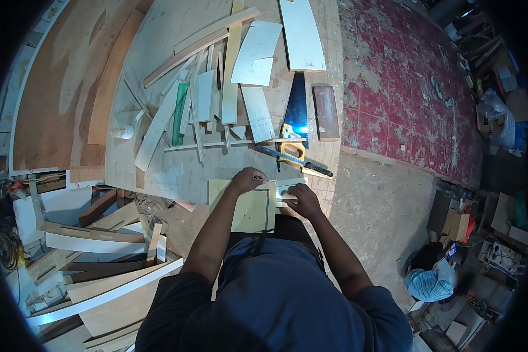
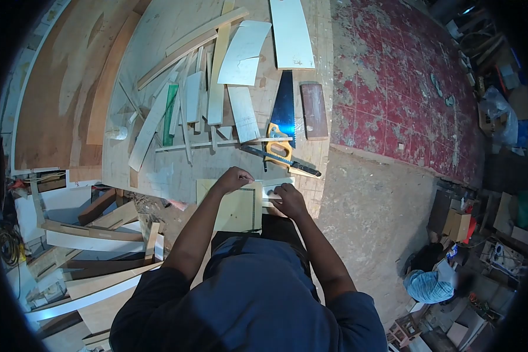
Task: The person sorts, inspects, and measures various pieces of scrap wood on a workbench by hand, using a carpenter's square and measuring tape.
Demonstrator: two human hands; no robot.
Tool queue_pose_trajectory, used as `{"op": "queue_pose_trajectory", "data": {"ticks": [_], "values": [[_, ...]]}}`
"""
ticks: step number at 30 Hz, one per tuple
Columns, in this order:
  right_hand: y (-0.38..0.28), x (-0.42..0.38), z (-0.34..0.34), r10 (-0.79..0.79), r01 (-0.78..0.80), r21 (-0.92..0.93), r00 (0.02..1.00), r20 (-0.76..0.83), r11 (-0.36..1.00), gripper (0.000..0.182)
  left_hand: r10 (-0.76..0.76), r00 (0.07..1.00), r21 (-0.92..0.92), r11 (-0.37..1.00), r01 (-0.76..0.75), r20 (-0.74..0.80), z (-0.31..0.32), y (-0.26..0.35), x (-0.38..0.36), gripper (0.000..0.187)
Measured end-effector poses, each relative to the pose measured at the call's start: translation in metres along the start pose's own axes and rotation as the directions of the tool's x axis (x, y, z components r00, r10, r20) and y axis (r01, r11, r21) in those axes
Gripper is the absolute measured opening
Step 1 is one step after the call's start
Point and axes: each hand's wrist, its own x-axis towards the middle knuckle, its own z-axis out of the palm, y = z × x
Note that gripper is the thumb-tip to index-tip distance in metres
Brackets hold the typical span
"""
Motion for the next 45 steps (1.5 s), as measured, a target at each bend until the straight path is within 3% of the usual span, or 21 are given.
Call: {"op": "queue_pose_trajectory", "data": {"ticks": [2,12,17,27,32,34,39,41,42,45], "values": [[-0.001,-0.004,-0.006,-0.025,0.026,-0.122,1.000,0.005,0.992,0.028,-0.033,0.999,-0.002,0.999,0.033,0.015,0.000,0.001,0.000,0.018],[0.005,-0.011,-0.005,-0.190,0.192,-0.028,0.979,0.074,0.981,0.017,-0.027,0.999,-0.020,0.999,0.027,-0.033,-0.011,0.005,-0.012,0.018],[0.009,-0.005,-0.003,-0.185,0.202,-0.158,0.975,0.120,0.966,0.009,-0.056,0.995,-0.032,0.998,0.054,-0.080,-0.019,0.001,-0.024,0.019],[-0.006,-0.003,0.000,-0.178,0.181,-0.139,0.984,0.033,0.974,0.020,-0.135,0.979,-0.071,0.990,0.126,-0.150,-0.028,0.001,-0.049,0.019],[-0.014,-0.007,0.009,-0.195,0.192,-0.119,0.981,-0.012,0.974,0.020,-0.061,0.981,-0.078,0.996,0.047,-0.182,-0.030,0.003,-0.060,0.019],[-0.019,-0.009,0.017,-0.056,0.051,0.065,0.996,0.067,0.997,0.020,-0.063,0.978,-0.080,0.996,0.048,-0.199,-0.028,0.005,-0.065,0.019],[-0.034,-0.005,0.031,0.009,-0.046,0.217,0.986,0.164,0.975,0.019,-0.005,0.968,-0.152,0.988,-0.034,-0.251,-0.029,0.010,-0.071,0.019],[-0.034,-0.003,0.045,0.054,-0.196,0.501,0.958,0.283,0.843,0.019,-0.004,0.954,-0.189,0.981,-0.055,-0.300,-0.028,0.016,-0.071,0.019],[-0.040,-0.002,0.043,0.107,-0.339,0.559,0.908,0.406,0.757,0.018,-0.008,0.941,-0.225,0.972,-0.073,-0.338,-0.028,0.020,-0.071,0.019],[-0.057,0.003,0.042,0.167,-0.395,0.640,0.907,0.387,0.659,0.022,0.039,0.904,-0.148,0.983,-0.112,-0.426,-0.031,0.032,-0.072,0.017]]}}
